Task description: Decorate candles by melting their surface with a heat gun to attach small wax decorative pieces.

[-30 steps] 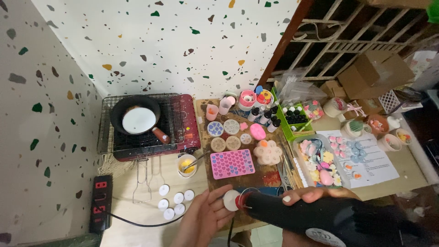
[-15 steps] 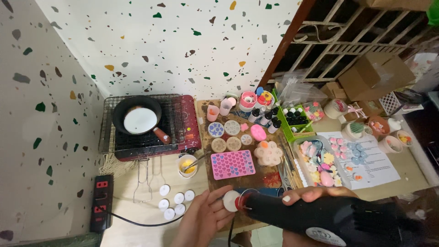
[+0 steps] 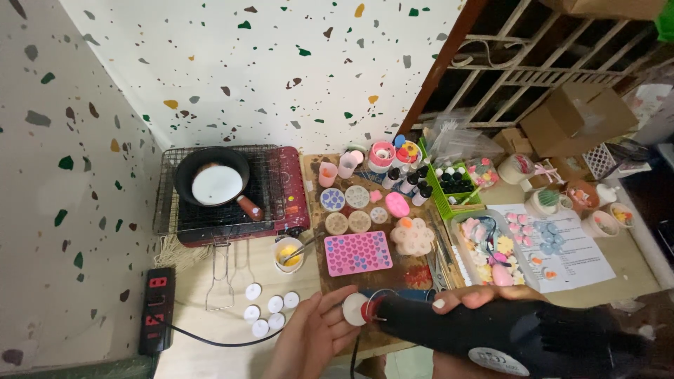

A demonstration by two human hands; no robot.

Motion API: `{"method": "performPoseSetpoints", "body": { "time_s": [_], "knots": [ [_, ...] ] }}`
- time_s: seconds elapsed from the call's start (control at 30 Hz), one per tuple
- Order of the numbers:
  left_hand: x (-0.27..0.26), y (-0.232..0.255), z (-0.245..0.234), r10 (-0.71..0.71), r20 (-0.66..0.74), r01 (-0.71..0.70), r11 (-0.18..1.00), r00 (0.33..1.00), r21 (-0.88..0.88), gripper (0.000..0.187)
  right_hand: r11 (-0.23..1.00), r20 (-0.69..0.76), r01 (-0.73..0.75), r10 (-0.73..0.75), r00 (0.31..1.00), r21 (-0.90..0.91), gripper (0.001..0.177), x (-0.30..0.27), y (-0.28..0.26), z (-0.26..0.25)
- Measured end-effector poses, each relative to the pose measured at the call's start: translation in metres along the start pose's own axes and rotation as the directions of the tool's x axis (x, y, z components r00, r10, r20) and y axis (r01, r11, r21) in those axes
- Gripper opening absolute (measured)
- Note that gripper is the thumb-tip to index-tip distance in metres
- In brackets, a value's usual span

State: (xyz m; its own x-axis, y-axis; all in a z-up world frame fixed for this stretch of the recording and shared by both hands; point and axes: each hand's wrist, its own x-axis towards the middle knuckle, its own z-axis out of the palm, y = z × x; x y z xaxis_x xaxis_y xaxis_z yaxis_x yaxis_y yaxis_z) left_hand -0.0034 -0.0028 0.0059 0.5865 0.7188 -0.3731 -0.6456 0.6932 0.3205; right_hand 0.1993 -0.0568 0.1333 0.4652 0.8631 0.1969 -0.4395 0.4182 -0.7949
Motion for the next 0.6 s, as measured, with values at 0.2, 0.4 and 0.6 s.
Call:
{"method": "performPoseSetpoints", "body": {
  "time_s": [0.2, 0.4, 0.6],
  "knots": [
    [0.001, -0.003, -0.013, 0.023, 0.054, -0.021, 0.999, 0.998, -0.03, 0.071, 0.914, 0.397, -0.07, -0.104, 0.912, 0.399, 0.05, 0.016, -0.001, -0.02],
    [-0.024, 0.021, -0.021, 0.197, 0.003, -0.197, 0.98, 0.98, -0.007, 0.074, 0.702, 0.911, -0.611, 0.403, -0.083, -0.366, 0.046, 0.151, -0.026, -0.134],
    [-0.087, 0.066, -0.044, 0.514, -0.064, -0.517, 0.854, 0.855, -0.057, 0.074, 0.923, 0.883, -0.272, 0.353, 0.309, -0.273, 0.034, 0.044, 0.139, -0.148]
  ]
}}
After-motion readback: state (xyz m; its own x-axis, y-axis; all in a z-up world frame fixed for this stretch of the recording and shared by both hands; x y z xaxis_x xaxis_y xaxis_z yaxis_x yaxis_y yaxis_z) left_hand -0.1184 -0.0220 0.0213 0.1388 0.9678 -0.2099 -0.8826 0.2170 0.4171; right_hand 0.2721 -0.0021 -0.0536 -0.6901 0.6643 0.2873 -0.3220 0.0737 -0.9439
